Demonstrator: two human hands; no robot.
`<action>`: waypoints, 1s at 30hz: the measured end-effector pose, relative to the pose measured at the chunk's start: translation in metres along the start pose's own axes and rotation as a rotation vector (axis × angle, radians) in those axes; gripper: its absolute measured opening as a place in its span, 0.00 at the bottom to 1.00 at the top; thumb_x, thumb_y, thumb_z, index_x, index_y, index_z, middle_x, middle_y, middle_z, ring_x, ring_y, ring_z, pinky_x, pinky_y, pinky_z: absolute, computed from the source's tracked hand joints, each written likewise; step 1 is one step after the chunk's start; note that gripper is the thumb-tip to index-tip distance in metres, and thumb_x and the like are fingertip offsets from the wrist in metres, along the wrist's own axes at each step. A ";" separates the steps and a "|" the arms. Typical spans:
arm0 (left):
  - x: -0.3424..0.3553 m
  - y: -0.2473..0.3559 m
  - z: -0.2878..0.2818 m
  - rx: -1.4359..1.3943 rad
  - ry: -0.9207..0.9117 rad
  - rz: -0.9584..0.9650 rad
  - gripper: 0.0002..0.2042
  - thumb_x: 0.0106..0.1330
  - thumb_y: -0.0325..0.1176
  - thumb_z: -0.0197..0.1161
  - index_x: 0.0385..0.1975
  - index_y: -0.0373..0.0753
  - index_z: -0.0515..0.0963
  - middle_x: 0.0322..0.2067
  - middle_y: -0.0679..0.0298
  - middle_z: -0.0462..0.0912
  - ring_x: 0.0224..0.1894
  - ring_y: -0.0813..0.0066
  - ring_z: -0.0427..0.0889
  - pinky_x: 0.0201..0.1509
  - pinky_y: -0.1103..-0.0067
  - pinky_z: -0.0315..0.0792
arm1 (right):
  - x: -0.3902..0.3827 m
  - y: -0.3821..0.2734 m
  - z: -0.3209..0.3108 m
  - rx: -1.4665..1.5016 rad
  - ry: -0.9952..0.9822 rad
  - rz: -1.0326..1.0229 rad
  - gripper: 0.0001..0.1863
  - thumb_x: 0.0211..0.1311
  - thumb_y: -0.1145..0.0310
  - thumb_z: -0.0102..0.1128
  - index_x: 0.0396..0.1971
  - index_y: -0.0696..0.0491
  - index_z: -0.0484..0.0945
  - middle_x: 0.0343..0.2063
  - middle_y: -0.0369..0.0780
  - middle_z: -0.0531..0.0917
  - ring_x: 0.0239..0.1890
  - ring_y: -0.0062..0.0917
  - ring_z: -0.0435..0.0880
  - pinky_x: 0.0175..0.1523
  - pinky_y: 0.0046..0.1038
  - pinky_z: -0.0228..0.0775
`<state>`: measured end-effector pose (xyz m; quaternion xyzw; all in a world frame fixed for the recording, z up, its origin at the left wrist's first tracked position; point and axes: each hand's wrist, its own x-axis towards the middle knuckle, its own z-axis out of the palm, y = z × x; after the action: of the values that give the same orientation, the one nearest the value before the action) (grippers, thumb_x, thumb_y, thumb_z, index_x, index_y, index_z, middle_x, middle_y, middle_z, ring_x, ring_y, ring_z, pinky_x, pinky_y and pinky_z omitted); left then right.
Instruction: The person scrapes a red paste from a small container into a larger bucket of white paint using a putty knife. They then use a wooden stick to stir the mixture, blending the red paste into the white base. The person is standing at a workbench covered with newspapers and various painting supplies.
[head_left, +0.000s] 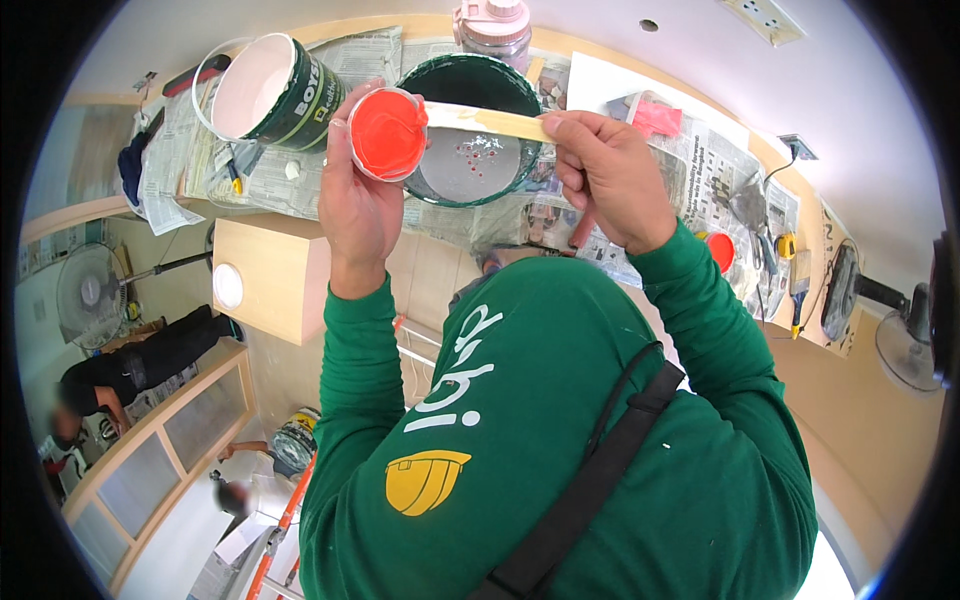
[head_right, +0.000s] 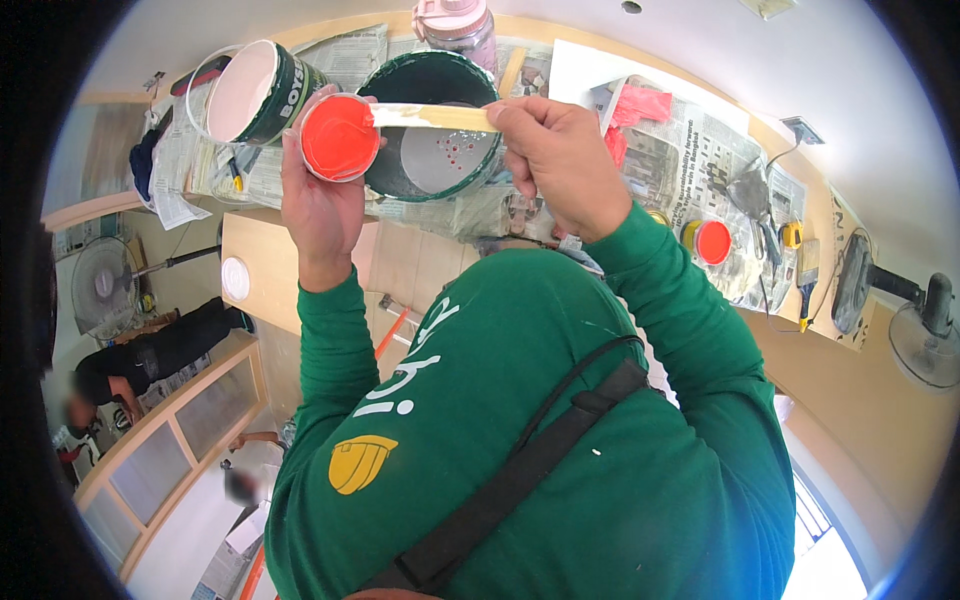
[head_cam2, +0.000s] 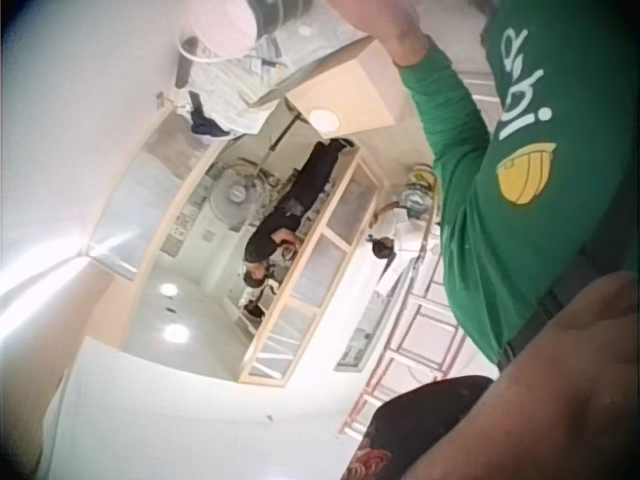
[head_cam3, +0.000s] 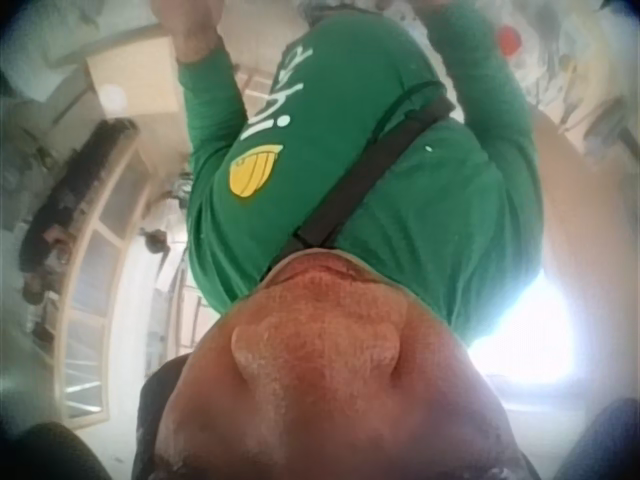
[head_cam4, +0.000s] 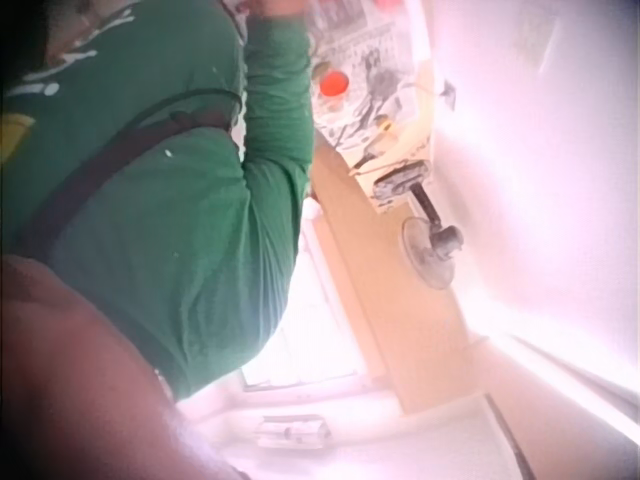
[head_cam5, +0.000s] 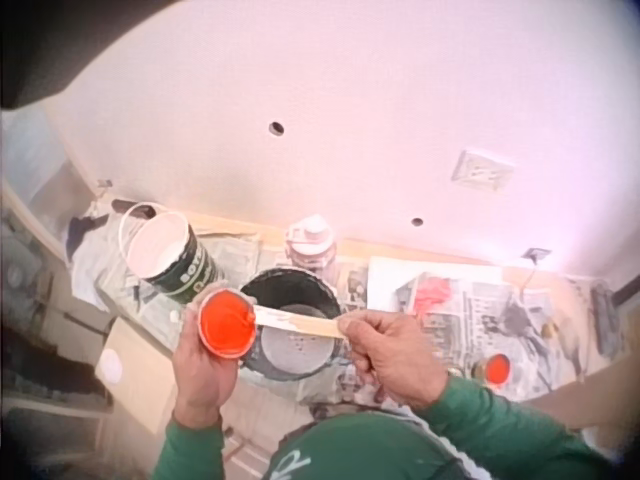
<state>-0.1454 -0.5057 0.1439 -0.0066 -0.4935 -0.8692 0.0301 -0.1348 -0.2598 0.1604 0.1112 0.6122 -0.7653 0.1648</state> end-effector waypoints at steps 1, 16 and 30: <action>0.000 -0.001 0.000 -0.004 -0.029 0.007 0.28 0.85 0.49 0.40 0.71 0.31 0.64 0.58 0.45 0.80 0.62 0.58 0.80 0.64 0.65 0.78 | 0.000 0.001 0.001 -0.004 0.003 0.005 0.16 0.75 0.61 0.62 0.44 0.61 0.85 0.16 0.31 0.74 0.15 0.13 0.68 0.20 0.19 0.59; -0.002 -0.004 -0.003 0.038 -0.116 -0.015 0.29 0.85 0.50 0.37 0.71 0.29 0.64 0.63 0.44 0.76 0.66 0.54 0.77 0.66 0.62 0.78 | 0.003 -0.001 0.010 -0.103 0.028 -0.053 0.18 0.74 0.61 0.61 0.48 0.63 0.84 0.16 0.31 0.75 0.15 0.13 0.69 0.20 0.19 0.61; -0.002 -0.001 -0.003 0.140 -0.166 -0.097 0.32 0.85 0.55 0.35 0.68 0.31 0.69 0.63 0.54 0.77 0.54 0.65 0.83 0.54 0.71 0.82 | 0.011 -0.010 0.007 -0.370 0.041 -0.310 0.18 0.71 0.58 0.66 0.44 0.60 0.88 0.19 0.31 0.78 0.21 0.12 0.71 0.27 0.22 0.64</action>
<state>-0.1430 -0.5074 0.1411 -0.0523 -0.5537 -0.8294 -0.0528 -0.1491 -0.2656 0.1669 -0.0008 0.7549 -0.6539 0.0503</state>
